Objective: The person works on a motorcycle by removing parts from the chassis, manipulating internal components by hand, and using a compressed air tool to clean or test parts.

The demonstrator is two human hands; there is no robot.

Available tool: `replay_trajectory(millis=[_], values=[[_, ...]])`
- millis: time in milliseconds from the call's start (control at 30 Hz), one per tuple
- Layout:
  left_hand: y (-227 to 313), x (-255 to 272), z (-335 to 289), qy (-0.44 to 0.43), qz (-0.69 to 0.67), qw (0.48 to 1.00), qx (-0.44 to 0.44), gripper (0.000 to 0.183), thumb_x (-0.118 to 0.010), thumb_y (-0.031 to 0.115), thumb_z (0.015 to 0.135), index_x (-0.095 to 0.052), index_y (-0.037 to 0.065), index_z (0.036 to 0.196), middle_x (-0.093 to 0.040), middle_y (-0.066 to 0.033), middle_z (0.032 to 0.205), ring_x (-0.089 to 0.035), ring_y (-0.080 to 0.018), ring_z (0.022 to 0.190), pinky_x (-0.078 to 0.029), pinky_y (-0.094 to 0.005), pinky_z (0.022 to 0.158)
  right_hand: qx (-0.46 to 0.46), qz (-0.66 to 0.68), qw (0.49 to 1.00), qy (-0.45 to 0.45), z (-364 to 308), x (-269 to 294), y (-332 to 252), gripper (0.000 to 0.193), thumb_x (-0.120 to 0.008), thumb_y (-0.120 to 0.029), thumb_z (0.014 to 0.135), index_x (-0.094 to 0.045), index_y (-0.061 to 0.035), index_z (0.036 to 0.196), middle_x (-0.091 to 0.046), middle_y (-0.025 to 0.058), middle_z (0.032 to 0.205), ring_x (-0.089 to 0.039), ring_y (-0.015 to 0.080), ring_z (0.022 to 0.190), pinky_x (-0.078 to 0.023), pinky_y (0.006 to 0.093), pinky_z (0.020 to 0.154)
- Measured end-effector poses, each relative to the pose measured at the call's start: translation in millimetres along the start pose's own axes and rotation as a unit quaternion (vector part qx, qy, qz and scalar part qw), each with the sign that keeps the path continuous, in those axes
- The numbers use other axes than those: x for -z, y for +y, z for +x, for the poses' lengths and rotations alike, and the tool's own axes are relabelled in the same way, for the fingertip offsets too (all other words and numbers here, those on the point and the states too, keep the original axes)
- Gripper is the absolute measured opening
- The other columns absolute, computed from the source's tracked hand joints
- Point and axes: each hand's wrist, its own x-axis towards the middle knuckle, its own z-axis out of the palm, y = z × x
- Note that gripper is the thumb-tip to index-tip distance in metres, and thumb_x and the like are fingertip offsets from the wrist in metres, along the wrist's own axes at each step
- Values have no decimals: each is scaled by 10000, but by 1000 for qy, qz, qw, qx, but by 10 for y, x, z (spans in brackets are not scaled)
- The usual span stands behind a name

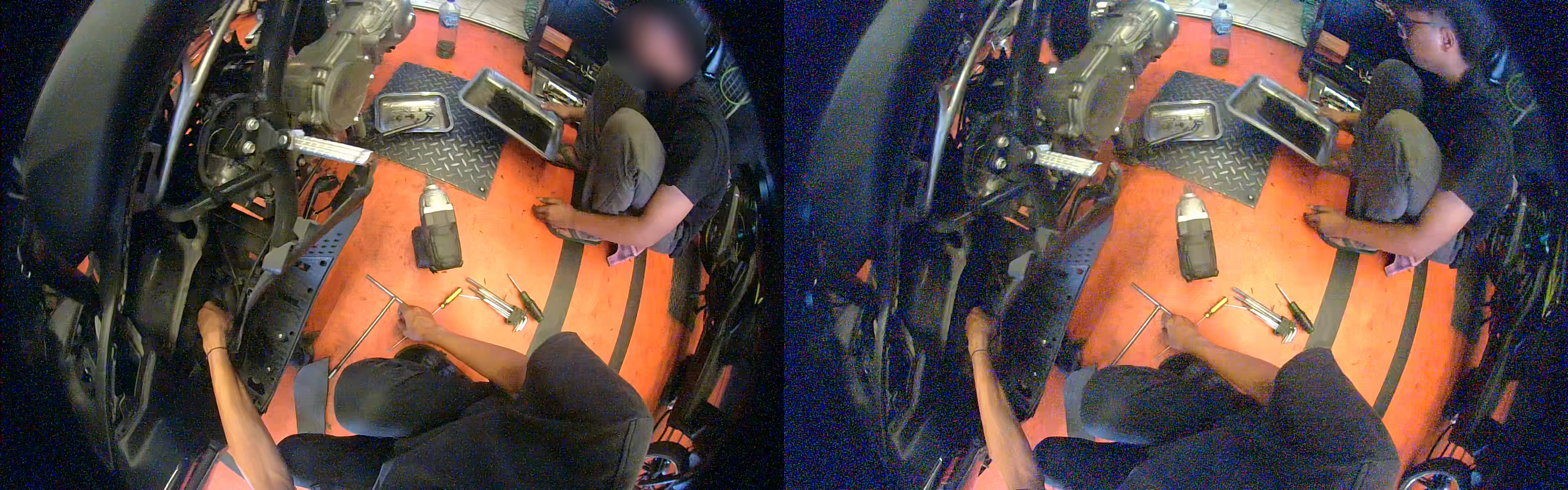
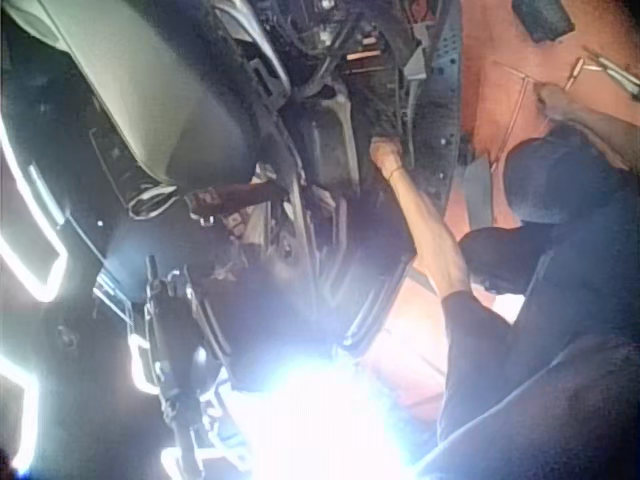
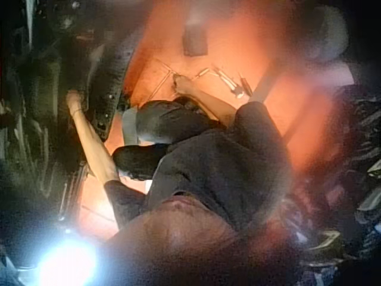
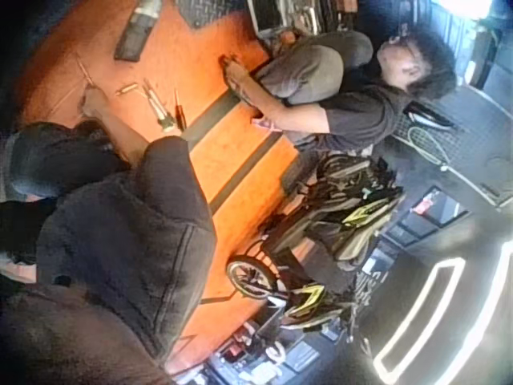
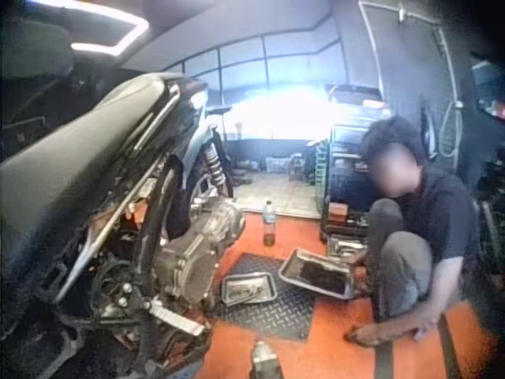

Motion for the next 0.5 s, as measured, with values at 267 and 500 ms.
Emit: replay_trajectory(millis=[267, 500], values=[[-34, 50, 137, 22, 0, 997, 77, 503, -708, 246, 734, -566, -143, 1019, -596, -344, 1014, -597, -463, 954, -482, -444, 831, 45, 221, 974, 33, -269, 684, -413, 315, -589, -216, 893, -606, 9, 1112, -624, 69, 760, -583, 134, 695, -495, 322, 632], [-178, 109, 98, -69, -567, 813, 115, 164, -598, 37, 834, -540, -114, 859, -605, -168, 913, -619, -243, 839, -580, -379, 681, 88, 339, 937, 24, -626, 1455, -1521, 265, -605, -132, 899, -586, 43, 1096, -653, 98, 832, -623, 137, 703, -515, 259, 640]])
